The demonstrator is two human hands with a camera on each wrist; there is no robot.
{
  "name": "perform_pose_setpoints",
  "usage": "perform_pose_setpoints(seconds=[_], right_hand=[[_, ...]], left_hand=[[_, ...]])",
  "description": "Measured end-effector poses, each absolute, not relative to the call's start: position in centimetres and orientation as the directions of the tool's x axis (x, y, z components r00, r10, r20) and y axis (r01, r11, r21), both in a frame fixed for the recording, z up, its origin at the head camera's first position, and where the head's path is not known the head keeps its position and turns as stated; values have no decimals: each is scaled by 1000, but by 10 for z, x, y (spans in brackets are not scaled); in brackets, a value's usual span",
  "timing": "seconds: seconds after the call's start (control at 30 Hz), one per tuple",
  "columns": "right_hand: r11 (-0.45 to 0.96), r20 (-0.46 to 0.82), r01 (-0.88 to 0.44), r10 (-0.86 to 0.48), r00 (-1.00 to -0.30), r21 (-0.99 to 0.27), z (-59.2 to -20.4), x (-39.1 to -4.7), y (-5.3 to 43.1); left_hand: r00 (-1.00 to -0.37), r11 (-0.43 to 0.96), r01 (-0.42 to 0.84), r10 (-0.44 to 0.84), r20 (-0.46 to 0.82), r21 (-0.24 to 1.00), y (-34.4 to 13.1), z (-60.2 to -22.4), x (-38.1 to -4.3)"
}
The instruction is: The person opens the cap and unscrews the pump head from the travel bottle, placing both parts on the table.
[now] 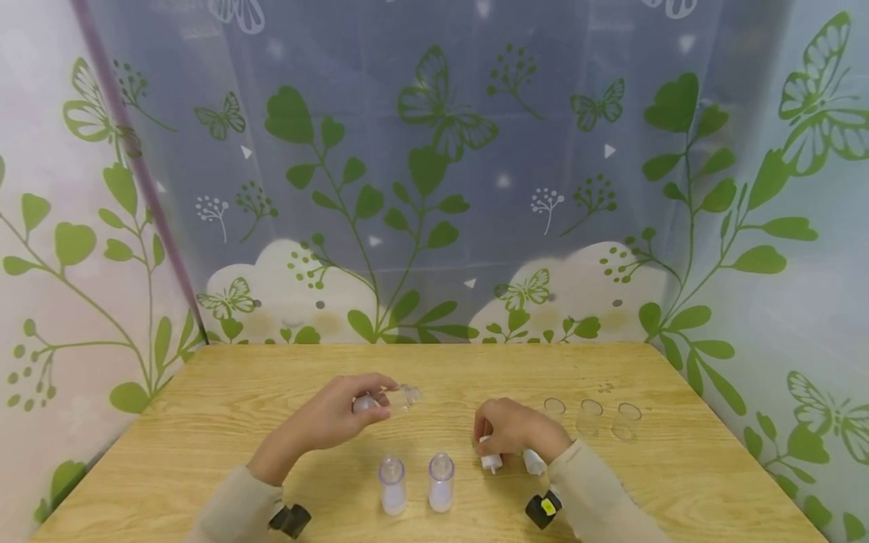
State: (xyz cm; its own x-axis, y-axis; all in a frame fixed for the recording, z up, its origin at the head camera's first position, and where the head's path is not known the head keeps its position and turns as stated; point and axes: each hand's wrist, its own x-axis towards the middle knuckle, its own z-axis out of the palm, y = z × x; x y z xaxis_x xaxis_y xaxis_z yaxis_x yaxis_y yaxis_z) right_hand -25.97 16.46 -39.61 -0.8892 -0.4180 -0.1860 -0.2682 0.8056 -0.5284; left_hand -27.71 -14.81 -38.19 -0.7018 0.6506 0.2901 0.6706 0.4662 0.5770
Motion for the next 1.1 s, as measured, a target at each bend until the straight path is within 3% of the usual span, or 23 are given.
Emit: perform_pose_setpoints(seconds=[0.27,0.67,0.83,1.1], right_hand=[[826,-187,-250,-388,-902,-506,-397,-259,162],[848,-188,-245,-368,-911,-470,-398,-260,165],[837,-181,-257,-382,-906,-483,-399,-260,166],[832,-188,-257,-389,-902,-492,-397,-259,164]], left_hand=[[-715,506,675,627,309,537,-154,-378,-278],[-767,501,599,584,266,625,-161,-371,-278],[-760,494,599,599,252,630,-167,-369,-277],[-748,458,506,655,107,731,-185,-378,-264]])
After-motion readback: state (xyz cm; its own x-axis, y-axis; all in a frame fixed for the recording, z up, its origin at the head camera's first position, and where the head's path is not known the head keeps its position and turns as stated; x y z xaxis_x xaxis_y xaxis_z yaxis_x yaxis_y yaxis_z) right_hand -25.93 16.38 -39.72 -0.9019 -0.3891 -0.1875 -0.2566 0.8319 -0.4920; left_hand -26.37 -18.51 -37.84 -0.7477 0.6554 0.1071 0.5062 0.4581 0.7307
